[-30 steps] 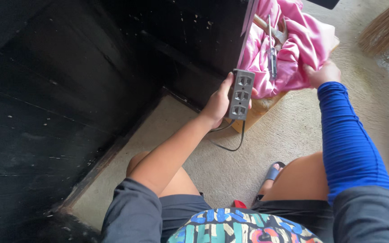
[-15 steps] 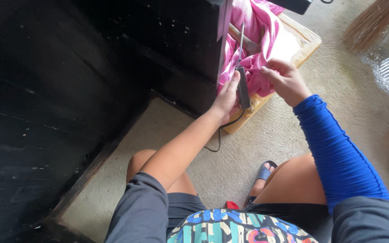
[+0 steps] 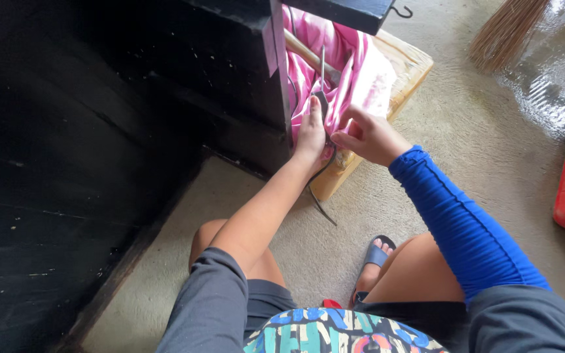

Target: The person retrieves a screwdriver from a red basket and sits on a small stool. They then use the screwdriver to loosen and tighten screws on a power strip attached to the side of a black cabinet.

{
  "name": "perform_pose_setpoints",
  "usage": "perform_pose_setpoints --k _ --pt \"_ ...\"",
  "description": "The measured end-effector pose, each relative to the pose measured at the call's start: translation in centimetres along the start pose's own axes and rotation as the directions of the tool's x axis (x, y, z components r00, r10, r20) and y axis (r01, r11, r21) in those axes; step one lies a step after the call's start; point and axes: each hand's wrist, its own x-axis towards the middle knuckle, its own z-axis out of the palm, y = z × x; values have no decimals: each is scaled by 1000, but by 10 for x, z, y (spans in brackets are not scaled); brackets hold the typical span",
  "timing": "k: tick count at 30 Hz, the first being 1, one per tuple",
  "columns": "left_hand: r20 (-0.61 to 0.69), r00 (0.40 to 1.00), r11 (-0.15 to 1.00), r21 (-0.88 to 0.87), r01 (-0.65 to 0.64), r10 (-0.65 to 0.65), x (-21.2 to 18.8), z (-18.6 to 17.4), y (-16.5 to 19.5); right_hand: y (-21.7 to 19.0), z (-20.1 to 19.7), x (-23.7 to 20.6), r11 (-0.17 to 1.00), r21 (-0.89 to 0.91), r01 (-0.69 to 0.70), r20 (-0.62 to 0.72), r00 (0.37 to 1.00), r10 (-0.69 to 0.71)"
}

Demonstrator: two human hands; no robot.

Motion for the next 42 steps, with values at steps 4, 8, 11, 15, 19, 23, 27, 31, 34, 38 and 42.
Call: perform_pose_setpoints --k 4,8,11,15,19,23,27,31,34,38,42 --pt "22 989 966 214 -149 148 4 1 -15 1 2 3 999 53 -7 -29 1000 8" --pt "124 955 830 473 -297 270 -3 8 -34 10 7 10 981 119 151 -298 948 -110" --pt "244 874 757 436 -486 421 -11 3 -33 18 9 15 984 163 70 -306 952 -17" --pt "406 874 793 422 -439 268 -22 -8 -23 26 11 18 884 467 13 -265 956 126" --pt "541 820 979 -28 -202 185 -23 -16 -18 36 -13 16 612 772 -172 21 969 246" --pt "356 929 964 -266 2 96 -7 -18 -15 32 -22 14 683 727 -71 -29 991 134" --pt "350 930 994 -40 -104 112 -2 -10 -16 16 -8 13 965 225 134 -131 986 -107" --pt "351 923 983 30 -180 158 -6 -13 -14 1 -2 13 980 -3 199 -300 935 -191" --pt "291 951 994 -71 -85 102 -3 -11 -7 -10 4 11 946 -66 317 -350 881 -319" --pt "237 964 978 -197 -72 119 2 -14 -5 -20 18 8 930 -28 367 -257 896 -361" --pt "179 981 971 -237 -34 78 6 -13 -7 -10 25 5 940 -19 342 -215 916 -338"
